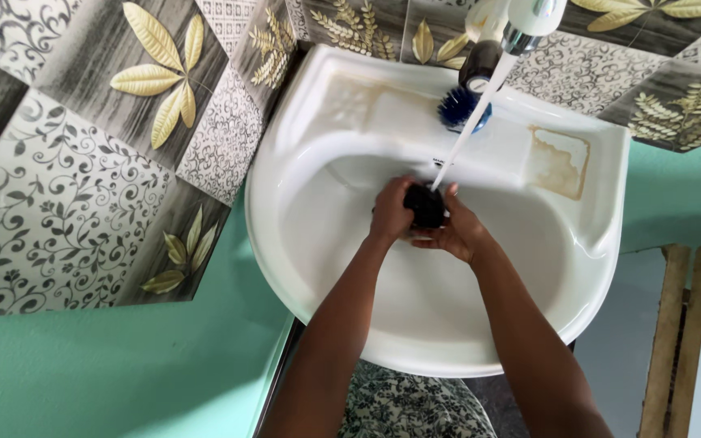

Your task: The person washes a dark cloth in a bathroom sink, wrings it out, and uses it to wipe the patterned tiles above the sink. The person repeatedly rinses and wrings the cloth while continuing to wipe the wall tiles.

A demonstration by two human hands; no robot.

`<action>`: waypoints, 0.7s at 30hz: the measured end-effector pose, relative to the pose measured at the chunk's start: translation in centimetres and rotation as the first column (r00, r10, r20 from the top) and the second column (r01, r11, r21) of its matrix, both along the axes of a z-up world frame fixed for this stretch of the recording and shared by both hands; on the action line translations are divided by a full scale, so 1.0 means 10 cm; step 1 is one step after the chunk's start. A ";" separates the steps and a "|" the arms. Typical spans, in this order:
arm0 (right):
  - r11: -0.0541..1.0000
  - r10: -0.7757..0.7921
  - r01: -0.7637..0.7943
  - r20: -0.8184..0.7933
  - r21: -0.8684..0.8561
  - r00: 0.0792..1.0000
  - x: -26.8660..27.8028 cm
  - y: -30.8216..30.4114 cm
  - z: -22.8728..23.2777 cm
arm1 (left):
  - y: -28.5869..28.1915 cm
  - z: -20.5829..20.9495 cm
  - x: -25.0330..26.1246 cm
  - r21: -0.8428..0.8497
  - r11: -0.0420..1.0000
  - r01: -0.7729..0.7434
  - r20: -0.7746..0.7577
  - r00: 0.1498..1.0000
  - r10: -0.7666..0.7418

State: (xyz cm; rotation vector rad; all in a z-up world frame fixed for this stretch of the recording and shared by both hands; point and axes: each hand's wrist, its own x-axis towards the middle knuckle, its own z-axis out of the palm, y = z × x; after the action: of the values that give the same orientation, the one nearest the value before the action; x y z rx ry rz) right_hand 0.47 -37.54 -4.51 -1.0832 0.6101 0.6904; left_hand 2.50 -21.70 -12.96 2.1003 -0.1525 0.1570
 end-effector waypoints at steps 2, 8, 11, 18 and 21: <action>0.994 0.001 -0.001 0.001 0.106 1.000 -0.01 0.05 0.02 | -0.11 0.15 -0.06 -0.175 0.970 0.168 -0.132 0.972 -0.192; 0.966 0.063 -0.060 -0.004 0.253 0.998 0.00 0.05 -0.22 | 0.03 0.17 -0.08 -0.691 0.710 0.138 -0.366 0.780 -0.508; 0.975 0.042 -0.035 -0.024 0.220 0.999 0.18 0.04 -0.52 | 0.06 0.05 0.03 -0.866 0.500 -0.021 -0.354 0.733 -0.581; 0.972 -0.208 0.218 -0.109 0.084 0.972 0.43 -0.05 -1.11 | -0.45 -0.04 -0.21 -0.450 0.856 -0.252 -0.310 0.944 0.115; 0.954 -0.300 0.296 -0.092 -0.047 0.950 0.44 -0.04 -1.17 | -0.62 -0.17 -0.25 -0.543 0.724 -0.427 -0.369 0.895 0.251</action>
State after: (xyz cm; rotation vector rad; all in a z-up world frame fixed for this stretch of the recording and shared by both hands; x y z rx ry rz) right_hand 4.84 -37.94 -16.19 -0.9642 0.8527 0.4726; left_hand -0.03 -27.89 -14.63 1.4463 0.4185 0.1168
